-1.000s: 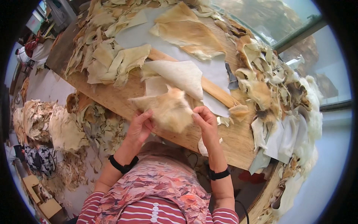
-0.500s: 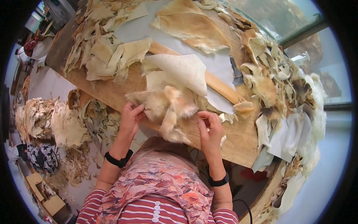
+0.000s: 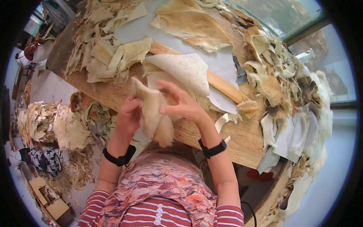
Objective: The person scrapes the underside of leather pieces using a specialized bladed tool on a wooden block, then sorts through a large pile of scrap leather and fur pieces on a table.
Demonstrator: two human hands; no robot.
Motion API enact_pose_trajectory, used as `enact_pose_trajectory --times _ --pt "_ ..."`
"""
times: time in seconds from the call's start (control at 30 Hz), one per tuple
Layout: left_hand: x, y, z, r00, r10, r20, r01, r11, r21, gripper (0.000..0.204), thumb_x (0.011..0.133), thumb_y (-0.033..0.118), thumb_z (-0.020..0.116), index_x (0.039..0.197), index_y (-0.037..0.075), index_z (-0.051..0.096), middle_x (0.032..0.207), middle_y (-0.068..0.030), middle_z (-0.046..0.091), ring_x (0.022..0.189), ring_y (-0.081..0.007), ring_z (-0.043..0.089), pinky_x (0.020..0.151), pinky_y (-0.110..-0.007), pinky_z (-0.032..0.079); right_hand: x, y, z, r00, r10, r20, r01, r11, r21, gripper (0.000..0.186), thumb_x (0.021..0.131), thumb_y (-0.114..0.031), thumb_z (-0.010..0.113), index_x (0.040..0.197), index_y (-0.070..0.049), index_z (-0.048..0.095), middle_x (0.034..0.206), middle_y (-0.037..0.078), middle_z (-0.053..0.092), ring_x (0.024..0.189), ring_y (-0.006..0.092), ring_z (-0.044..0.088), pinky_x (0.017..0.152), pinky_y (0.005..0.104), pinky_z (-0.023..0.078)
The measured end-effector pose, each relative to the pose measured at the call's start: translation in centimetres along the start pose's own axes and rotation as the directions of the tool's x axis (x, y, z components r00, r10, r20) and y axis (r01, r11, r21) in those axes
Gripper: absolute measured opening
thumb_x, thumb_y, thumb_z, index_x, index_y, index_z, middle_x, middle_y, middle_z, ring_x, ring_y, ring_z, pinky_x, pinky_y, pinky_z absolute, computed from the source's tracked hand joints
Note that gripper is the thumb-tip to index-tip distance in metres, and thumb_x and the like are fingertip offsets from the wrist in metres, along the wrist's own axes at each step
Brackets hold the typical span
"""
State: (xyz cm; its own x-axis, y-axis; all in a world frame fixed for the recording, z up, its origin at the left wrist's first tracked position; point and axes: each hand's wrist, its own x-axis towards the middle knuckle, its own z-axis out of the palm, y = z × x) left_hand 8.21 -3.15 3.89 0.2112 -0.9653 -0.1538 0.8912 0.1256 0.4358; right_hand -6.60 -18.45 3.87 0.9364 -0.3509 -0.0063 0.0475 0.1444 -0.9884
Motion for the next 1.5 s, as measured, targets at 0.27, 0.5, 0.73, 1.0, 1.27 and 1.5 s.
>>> enact_pose_trajectory --times 0.27,0.5,0.73,1.0,1.27,1.5 --pt "0.7 0.7 -4.2 0.975 -0.027 -0.22 -0.002 0.991 -0.131 0.038 0.094 0.017 0.056 0.127 -0.001 0.05 0.122 -0.0123 0.06 0.113 -0.0214 0.058 0.099 -0.036 0.046 -2.8 1.0 -1.2 0.931 0.361 0.059 -0.365 0.905 0.217 0.073 0.075 -0.01 0.078 0.137 0.002 0.044 0.116 0.007 0.061 0.106 0.013 0.057 0.09 0.0258 0.046" --pt "0.3 -2.7 -2.8 0.935 0.256 -0.247 -0.079 0.828 0.555 0.055 0.084 -0.002 0.062 0.135 -0.001 0.042 0.126 -0.0095 0.055 0.115 -0.0186 0.054 0.1 -0.031 0.043 -4.1 1.0 -0.4 0.953 0.289 -0.093 -0.239 0.903 0.357 0.079 0.075 0.006 0.071 0.144 0.0 0.035 0.121 0.008 0.057 0.103 0.0124 0.058 0.09 0.0244 0.047" --pt "1.5 -1.4 -4.2 0.867 0.436 -0.242 -0.163 0.706 0.689 0.06 0.079 -0.009 0.059 0.136 -0.002 0.041 0.124 -0.0093 0.056 0.112 -0.017 0.054 0.097 -0.029 0.043 -6.6 1.7 -0.3 0.918 0.365 -0.155 -0.335 0.924 0.186 0.075 0.075 0.008 0.071 0.142 0.0 0.038 0.11 0.004 0.06 0.098 0.0103 0.058 0.086 0.0229 0.047" --pt "2.1 -1.9 -6.4 0.883 0.424 -0.199 -0.152 0.661 0.735 0.057 0.082 -0.01 0.053 0.137 -0.003 0.04 0.129 -0.0107 0.054 0.114 -0.0161 0.054 0.097 -0.028 0.045 -7.5 4.6 0.6 0.88 0.369 -0.299 -0.325 0.927 0.187 0.037 0.081 0.001 0.07 0.117 0.001 0.059 0.1 0.001 0.065 0.087 0.0064 0.061 0.08 0.0192 0.047" --pt "0.6 -0.4 -4.7 0.925 0.277 -0.259 -0.09 0.823 0.56 0.049 0.086 -0.006 0.052 0.135 -0.004 0.042 0.125 -0.0108 0.056 0.11 -0.0148 0.056 0.095 -0.027 0.045 -7.9 3.0 1.3 0.876 0.338 -0.343 -0.298 0.94 0.166 0.017 0.088 -0.007 0.065 0.104 0.0 0.064 0.09 -0.003 0.064 0.077 0.0027 0.056 0.071 0.0177 0.043" --pt "0.5 0.0 -1.4 0.922 0.333 -0.199 -0.215 0.864 0.455 0.063 0.089 -0.008 0.048 0.148 0.004 0.03 0.13 -0.0114 0.054 0.113 -0.0167 0.056 0.097 -0.028 0.045 -8.0 1.9 -0.2 0.9 0.313 -0.304 -0.28 0.948 0.149 0.027 0.09 -0.013 0.064 0.113 0.0 0.061 0.103 0.002 0.065 0.091 0.0072 0.059 0.076 0.0198 0.046"
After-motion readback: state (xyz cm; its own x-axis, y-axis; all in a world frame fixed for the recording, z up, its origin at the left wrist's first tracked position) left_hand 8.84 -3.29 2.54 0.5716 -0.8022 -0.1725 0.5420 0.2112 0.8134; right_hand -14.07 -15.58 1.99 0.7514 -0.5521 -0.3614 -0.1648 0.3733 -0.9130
